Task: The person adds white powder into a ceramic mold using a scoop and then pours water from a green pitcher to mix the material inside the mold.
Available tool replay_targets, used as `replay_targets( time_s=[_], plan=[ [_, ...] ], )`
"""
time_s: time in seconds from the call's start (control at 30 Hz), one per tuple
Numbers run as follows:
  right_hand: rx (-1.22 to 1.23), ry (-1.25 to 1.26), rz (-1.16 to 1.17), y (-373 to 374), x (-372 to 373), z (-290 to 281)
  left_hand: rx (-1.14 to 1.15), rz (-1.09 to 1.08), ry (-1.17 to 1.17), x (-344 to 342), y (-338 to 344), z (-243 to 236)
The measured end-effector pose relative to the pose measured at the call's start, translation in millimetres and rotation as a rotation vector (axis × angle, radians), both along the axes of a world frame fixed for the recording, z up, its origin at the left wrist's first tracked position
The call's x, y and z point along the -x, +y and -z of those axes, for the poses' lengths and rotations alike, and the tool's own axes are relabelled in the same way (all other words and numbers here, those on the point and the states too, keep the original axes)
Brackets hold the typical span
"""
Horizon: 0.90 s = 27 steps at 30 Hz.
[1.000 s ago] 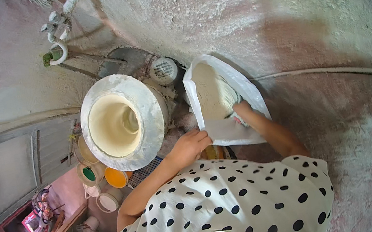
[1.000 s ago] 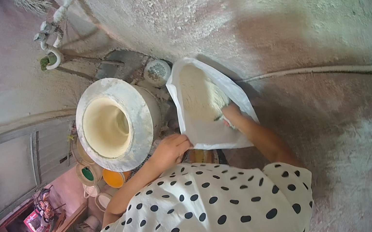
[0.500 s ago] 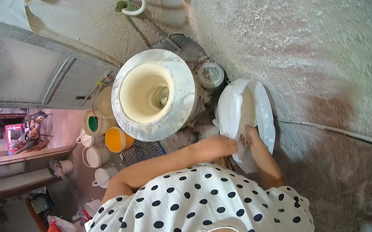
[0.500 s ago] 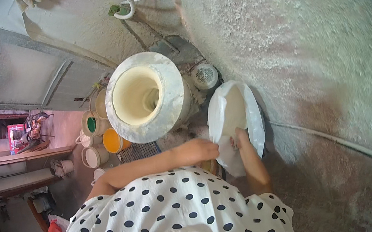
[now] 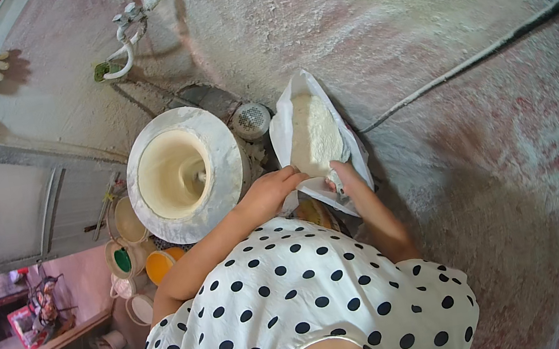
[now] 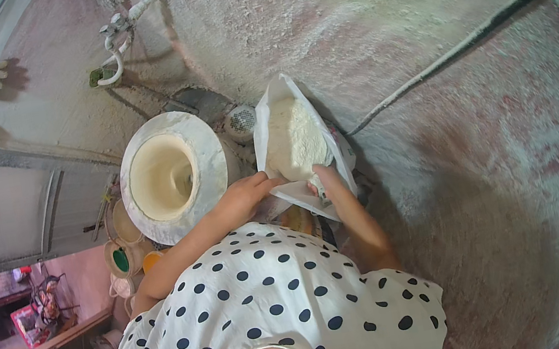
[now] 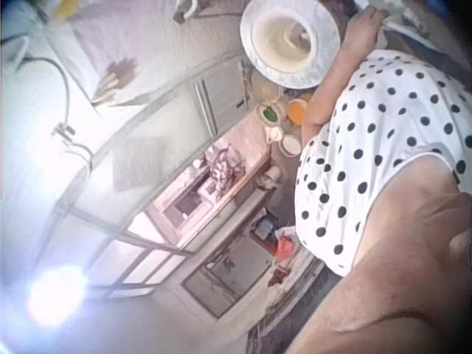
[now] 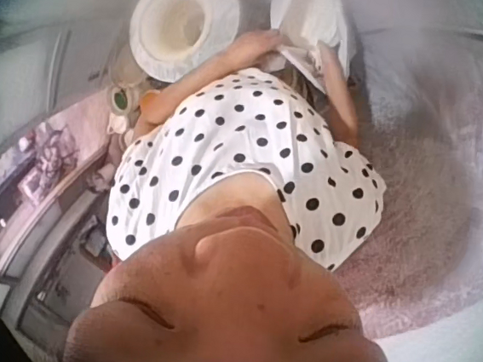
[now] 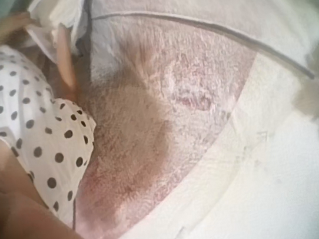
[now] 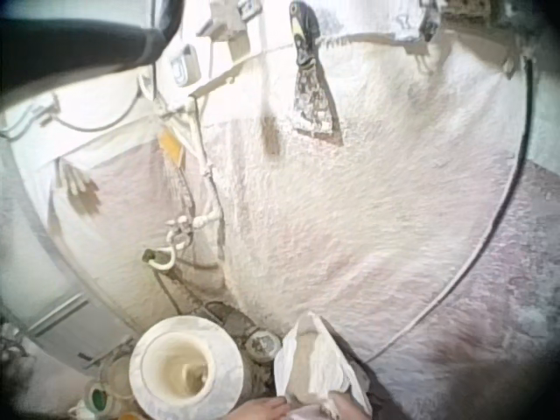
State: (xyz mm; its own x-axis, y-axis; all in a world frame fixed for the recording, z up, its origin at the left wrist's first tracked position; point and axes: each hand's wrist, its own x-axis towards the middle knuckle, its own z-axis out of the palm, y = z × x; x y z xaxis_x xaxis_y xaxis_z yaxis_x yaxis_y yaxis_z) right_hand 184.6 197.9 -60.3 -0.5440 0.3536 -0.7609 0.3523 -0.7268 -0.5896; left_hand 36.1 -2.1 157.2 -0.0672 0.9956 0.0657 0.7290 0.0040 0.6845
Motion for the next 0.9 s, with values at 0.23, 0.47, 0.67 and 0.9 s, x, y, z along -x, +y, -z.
replay_targets(
  time_s=[0.23,0.47,0.67,0.9],
  plan=[
    [-0.022,0.028,0.094,-19,-10,-19,0.073,-0.061,0.575,24,1,18],
    [-0.096,-0.024,0.128,-30,-37,-58,0.107,-0.113,0.522,52,-6,23],
    [-0.034,-0.061,0.151,-35,-51,-94,-0.045,-0.149,0.493,53,-14,37],
    [-0.074,0.04,0.078,-43,-66,-111,-0.025,-0.182,0.403,52,-19,49]
  ],
)
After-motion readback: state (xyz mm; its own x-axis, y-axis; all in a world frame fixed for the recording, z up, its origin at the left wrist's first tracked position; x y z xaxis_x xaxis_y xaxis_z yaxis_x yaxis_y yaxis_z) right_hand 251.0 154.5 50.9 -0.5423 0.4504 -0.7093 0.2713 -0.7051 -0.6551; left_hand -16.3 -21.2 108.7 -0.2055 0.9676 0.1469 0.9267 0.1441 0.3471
